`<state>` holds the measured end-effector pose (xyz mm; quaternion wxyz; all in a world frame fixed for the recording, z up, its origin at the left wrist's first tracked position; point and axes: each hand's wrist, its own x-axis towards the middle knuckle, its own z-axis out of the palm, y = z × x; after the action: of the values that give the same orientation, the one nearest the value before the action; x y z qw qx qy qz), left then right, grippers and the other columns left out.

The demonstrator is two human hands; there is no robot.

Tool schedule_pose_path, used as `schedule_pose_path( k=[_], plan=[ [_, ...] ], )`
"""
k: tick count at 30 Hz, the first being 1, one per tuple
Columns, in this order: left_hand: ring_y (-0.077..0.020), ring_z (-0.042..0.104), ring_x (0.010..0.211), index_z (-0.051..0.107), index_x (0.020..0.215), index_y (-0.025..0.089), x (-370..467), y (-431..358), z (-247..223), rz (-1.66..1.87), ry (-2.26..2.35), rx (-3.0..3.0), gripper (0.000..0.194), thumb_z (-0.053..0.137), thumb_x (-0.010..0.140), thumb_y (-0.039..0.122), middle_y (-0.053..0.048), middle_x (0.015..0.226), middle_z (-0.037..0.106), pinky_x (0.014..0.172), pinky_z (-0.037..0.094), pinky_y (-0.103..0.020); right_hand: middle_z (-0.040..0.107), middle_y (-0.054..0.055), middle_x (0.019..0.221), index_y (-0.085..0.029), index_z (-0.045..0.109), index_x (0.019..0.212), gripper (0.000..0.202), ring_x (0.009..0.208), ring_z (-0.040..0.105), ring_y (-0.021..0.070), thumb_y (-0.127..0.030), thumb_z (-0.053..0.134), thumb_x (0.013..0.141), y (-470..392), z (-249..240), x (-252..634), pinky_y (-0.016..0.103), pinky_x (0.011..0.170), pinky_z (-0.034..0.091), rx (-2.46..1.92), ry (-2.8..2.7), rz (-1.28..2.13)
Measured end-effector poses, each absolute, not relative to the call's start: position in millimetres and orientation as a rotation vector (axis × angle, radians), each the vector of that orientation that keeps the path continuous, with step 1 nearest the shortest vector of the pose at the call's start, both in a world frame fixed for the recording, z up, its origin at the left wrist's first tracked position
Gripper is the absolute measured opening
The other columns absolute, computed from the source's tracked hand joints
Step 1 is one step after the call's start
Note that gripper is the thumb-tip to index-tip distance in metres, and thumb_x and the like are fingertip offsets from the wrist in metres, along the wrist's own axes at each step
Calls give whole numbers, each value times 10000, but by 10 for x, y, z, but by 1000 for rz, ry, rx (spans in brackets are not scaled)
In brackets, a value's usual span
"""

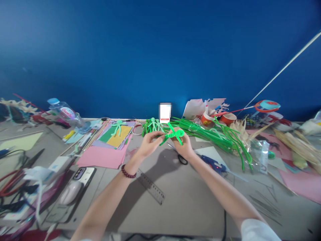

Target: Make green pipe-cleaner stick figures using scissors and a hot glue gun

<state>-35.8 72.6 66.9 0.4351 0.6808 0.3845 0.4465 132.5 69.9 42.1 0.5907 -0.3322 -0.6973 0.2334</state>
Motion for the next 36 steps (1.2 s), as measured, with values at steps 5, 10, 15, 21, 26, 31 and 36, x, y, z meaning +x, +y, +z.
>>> schedule_pose_path(
  k=[5,10,15,21,26,31,36],
  plan=[
    [-107,508,597,672,686,140,-454,788,720,948,819,1486,230,665,738,364,-19,643,611,573,389,-243,562,64,938,-216,580,893,125,896,567,194,-137,519,817,654,576,1384,351,787,472,-647,-1843,475],
    [-107,504,612,685,670,146,-503,833,700,867,803,1402,205,727,672,346,-18,647,615,599,392,-247,560,71,921,-208,577,876,109,885,557,190,-152,497,829,647,617,1392,342,775,473,-610,-1919,540],
    [-87,450,578,681,667,150,-538,890,599,833,765,1396,205,709,693,351,11,596,561,580,352,-239,566,61,868,-192,577,783,64,836,553,184,-196,524,820,659,607,1376,331,763,468,-700,-1867,633],
    [-99,465,610,666,629,146,-549,930,498,825,726,1344,223,720,677,357,10,596,557,607,346,-250,577,50,852,-185,596,790,72,815,554,182,-246,559,793,656,581,1364,325,766,467,-776,-1805,814],
    [-83,432,560,651,602,141,-512,905,507,825,715,1303,244,747,632,363,26,556,526,574,331,-240,607,38,824,-178,606,788,130,800,572,182,-294,554,763,639,560,1328,329,761,481,-792,-1693,1021],
    [-83,411,533,623,608,125,-470,873,463,802,656,1205,272,749,627,365,13,563,511,517,336,-238,598,20,762,-190,605,749,132,748,561,165,-321,607,731,654,539,1312,323,750,478,-764,-1617,1170],
    [-69,352,433,583,620,139,-414,858,344,666,585,1028,282,723,664,381,35,496,424,406,312,-234,571,0,705,-209,581,693,158,683,529,147,-341,664,718,675,486,1320,302,708,464,-793,-1566,1182]
  ],
)
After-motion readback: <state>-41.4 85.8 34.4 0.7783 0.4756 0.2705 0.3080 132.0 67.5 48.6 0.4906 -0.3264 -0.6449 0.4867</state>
